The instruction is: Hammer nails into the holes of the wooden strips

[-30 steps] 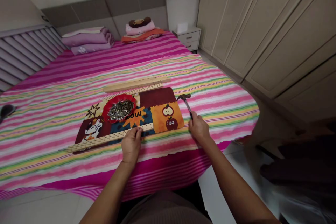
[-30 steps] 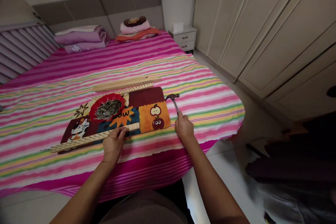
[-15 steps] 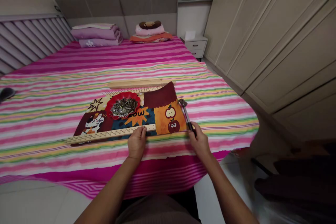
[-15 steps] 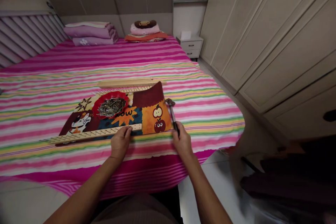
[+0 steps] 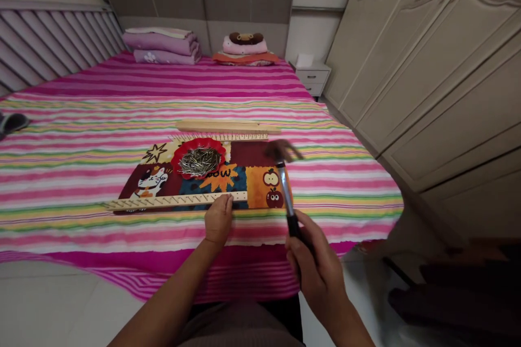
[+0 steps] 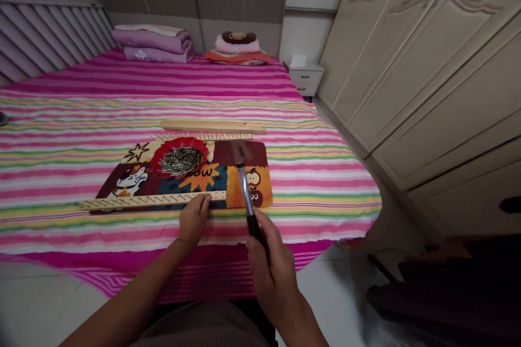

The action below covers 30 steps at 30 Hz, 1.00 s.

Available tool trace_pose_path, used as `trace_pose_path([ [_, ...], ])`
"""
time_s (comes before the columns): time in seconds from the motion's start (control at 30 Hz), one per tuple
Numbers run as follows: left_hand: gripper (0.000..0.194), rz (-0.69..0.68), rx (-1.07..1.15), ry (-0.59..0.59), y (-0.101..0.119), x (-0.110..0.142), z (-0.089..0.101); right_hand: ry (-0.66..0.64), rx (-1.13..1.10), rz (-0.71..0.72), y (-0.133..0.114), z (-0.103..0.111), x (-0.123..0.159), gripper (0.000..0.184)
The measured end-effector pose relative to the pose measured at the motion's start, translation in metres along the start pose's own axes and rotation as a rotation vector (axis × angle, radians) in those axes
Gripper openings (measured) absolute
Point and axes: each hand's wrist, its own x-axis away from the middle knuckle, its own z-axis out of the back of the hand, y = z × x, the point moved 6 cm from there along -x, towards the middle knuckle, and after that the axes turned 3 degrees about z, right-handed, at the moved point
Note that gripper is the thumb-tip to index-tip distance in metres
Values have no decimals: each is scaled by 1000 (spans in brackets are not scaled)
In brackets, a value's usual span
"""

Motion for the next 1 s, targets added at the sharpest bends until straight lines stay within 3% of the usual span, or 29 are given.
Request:
trace_pose_path([
  [0.1, 25, 8, 2, 3, -1, 1, -1, -186, -76, -88, 2, -25, 0, 40],
  [0.2, 22, 10, 4, -12, -1, 1, -2, -244, -15, -83, 6, -43, -2, 39],
  [0.43, 21, 35, -26, -34, -3, 3, -3, -359, 100, -57, -1, -54, -6, 42],
  [0.63, 27, 18, -15, -39, -3, 3, -4, -273, 122, 1, -10, -49, -6, 44],
  [0.83, 26, 1, -49, -4, -5, 4, -7, -303, 128, -9, -2, -52, -7, 40],
  [1.0, 25, -26, -54, 45, -7, 4, -7, -76, 252, 48, 7, -27, -23, 44],
])
